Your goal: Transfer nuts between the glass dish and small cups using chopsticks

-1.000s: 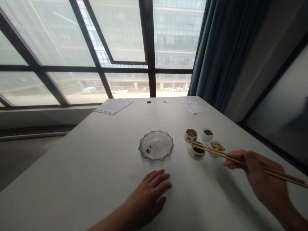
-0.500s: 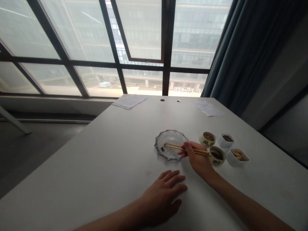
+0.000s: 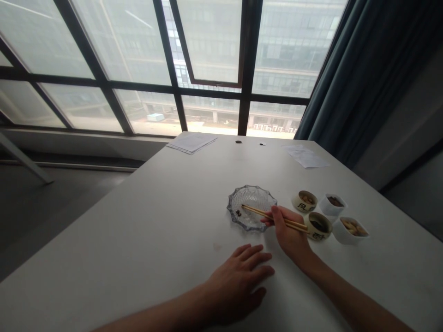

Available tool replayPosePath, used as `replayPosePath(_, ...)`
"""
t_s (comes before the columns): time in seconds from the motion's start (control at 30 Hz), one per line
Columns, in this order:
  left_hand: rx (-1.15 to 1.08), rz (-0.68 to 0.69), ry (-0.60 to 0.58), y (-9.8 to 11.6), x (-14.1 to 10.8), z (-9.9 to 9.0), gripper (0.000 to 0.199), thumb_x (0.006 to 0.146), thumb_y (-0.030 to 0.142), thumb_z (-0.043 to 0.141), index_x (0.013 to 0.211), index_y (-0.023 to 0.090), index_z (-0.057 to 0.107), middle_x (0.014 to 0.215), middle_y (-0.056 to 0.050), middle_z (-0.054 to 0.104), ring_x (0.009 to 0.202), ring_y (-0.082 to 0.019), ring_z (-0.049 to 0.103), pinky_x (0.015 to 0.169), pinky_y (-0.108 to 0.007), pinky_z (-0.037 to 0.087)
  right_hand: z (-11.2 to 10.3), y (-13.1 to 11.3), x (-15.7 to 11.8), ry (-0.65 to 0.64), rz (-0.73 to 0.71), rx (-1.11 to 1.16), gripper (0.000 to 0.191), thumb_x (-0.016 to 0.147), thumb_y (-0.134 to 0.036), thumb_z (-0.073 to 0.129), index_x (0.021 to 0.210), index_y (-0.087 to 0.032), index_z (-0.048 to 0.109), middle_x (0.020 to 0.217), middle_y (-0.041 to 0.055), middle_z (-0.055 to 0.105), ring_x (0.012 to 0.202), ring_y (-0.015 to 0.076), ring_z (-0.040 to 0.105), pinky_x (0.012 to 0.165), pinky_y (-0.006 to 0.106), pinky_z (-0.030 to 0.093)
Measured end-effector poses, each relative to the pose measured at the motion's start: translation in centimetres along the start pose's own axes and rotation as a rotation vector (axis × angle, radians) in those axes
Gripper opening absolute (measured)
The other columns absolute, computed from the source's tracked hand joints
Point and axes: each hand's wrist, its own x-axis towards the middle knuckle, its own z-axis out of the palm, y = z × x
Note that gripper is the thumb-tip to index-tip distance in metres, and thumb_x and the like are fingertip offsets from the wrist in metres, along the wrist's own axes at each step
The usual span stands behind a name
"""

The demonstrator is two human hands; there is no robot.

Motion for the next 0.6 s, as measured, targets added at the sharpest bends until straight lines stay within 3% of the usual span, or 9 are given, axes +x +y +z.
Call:
replayPosePath(0.13, 0.002, -0.007, -0.006, 0.0, 0.0, 0.0, 0.043, 0.094, 0.033, 0.056, 0.136, 0.031, 0.049, 0.155, -0.001, 0.047, 0.147, -0.027, 0.035, 0.121, -0.049, 0.027, -0.4, -0.2, 0.0, 0.033, -0.032, 0.021, 0.043, 0.095, -0.055, 0.058, 0.078, -0.018, 0.072, 0.073, 0.0092, 0.077, 0.063, 0.0235, 0.075, 0.062, 0.032, 0.062)
replayPosePath(0.23, 0.012, -0.013, -0.02, 0.0, 0.0, 0.0, 0.045, 0.092, 0.029, 0.059, 0.136, 0.031, 0.05, 0.155, -0.001, 0.047, 0.147, -0.028, 0.036, 0.121, -0.05, 0.028, -2.2, -1.4, -0.4, 0.097, -0.089, 0.025, 0.04, 0.094, -0.052, 0.061, 0.081, -0.017, 0.074, 0.074, 0.0091, 0.077, 0.063, 0.0233, 0.076, 0.061, 0.032, 0.063)
replayPosePath(0.43, 0.044, -0.026, -0.053, 0.2, 0.2, -0.3, 0.053, 0.087, 0.019, 0.06, 0.138, 0.031, 0.05, 0.155, -0.001, 0.047, 0.147, -0.027, 0.035, 0.121, -0.05, 0.029, -10.4, -4.4, -3.1, 0.398, -0.131, -0.093, 0.037, 0.092, -0.049, 0.065, 0.083, -0.015, 0.075, 0.076, 0.0095, 0.078, 0.064, 0.0236, 0.077, 0.064, 0.032, 0.066)
replayPosePath(0.6, 0.059, -0.026, -0.059, 0.1, 0.4, -0.5, 0.055, 0.087, 0.016, 0.058, 0.138, 0.033, 0.05, 0.156, 0.002, 0.045, 0.148, -0.026, 0.033, 0.121, -0.051, 0.03, -16.8, -3.5, -6.0, 0.557, 0.016, -0.151, 0.038, 0.091, -0.051, 0.066, 0.085, -0.014, 0.076, 0.074, 0.0097, 0.077, 0.063, 0.0234, 0.077, 0.067, 0.029, 0.066)
